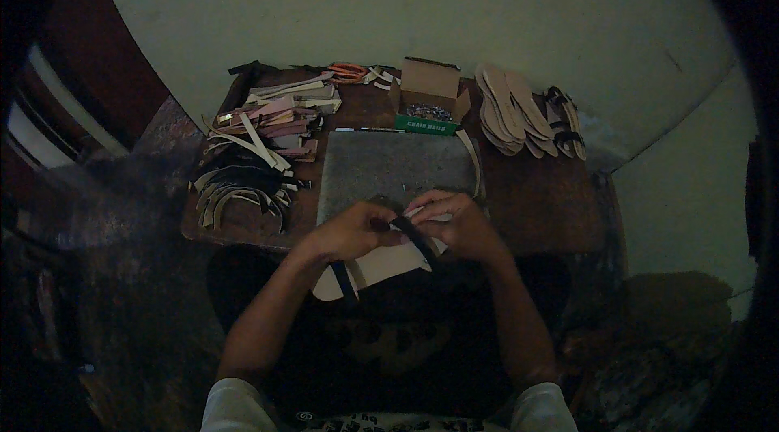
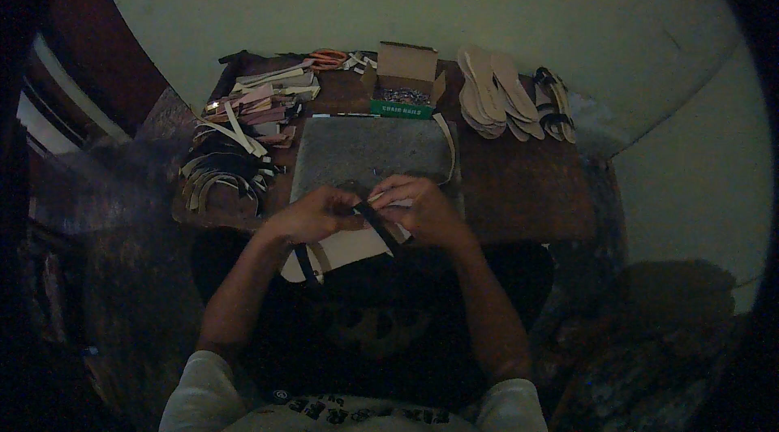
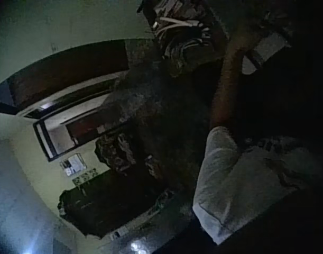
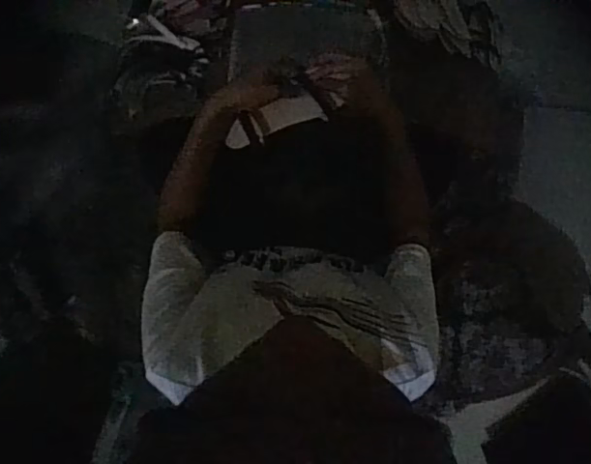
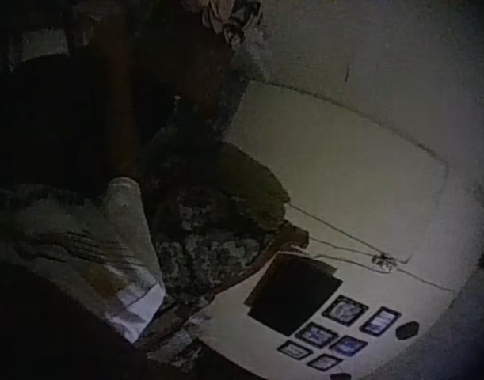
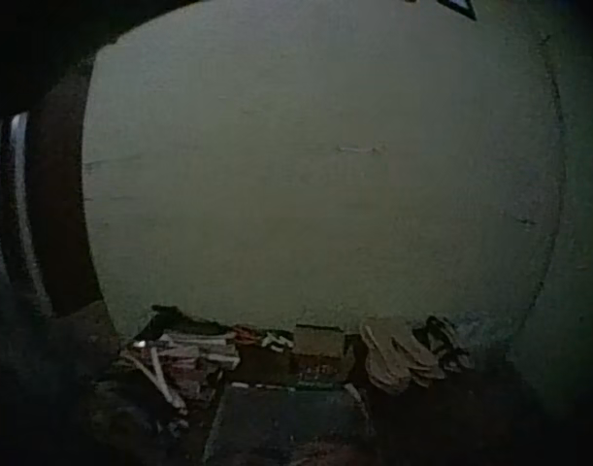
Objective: The person assembles a sandal by attaching black straps to a beige sole. They position the straps and secure them to the sole using small metal fasteners, working with their hands over a wooden workbench.
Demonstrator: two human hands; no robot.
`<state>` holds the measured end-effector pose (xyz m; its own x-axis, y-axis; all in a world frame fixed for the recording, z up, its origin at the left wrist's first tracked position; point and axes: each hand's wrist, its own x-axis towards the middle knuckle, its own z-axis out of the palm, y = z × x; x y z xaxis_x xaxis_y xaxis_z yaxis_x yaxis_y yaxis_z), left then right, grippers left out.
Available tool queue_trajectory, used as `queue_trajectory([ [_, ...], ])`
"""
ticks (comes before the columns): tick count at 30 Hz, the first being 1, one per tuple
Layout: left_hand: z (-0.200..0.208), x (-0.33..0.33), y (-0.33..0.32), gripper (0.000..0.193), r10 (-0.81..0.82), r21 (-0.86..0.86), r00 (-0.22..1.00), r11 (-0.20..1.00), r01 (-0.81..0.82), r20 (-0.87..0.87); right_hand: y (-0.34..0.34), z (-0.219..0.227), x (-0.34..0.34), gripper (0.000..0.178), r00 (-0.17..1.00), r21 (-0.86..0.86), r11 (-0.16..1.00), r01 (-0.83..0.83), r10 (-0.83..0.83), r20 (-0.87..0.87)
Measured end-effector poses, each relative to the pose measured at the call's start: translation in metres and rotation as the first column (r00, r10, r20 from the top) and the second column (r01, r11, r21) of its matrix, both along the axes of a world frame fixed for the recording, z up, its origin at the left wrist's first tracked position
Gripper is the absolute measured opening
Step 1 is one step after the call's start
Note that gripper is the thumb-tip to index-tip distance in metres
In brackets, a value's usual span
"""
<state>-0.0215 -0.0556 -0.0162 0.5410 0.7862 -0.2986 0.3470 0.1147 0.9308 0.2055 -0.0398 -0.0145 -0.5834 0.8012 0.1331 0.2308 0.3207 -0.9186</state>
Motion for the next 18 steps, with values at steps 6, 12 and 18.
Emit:
queue_trajectory([
  [6, -0.008, -0.001, 0.003, 0.025, 0.035, 0.009, 0.990, 0.999, -0.037, 0.136, 0.001, 0.000, 0.001, 0.016, 0.999, 0.059, 0.997, 0.042, -0.042, 0.009],
  [12, 0.000, 0.004, 0.003, 0.029, 0.199, 0.138, 0.978, 0.969, -0.206, 0.062, 0.002, -0.003, 0.003, 0.013, 0.997, 0.150, 0.986, 0.075, -0.078, 0.015],
  [18, 0.010, 0.001, -0.002, 0.029, 0.145, 0.320, 0.988, 0.940, -0.119, -0.059, -0.001, 0.001, -0.003, 0.013, 0.988, 0.139, 0.979, 0.150, -0.152, 0.005],
])
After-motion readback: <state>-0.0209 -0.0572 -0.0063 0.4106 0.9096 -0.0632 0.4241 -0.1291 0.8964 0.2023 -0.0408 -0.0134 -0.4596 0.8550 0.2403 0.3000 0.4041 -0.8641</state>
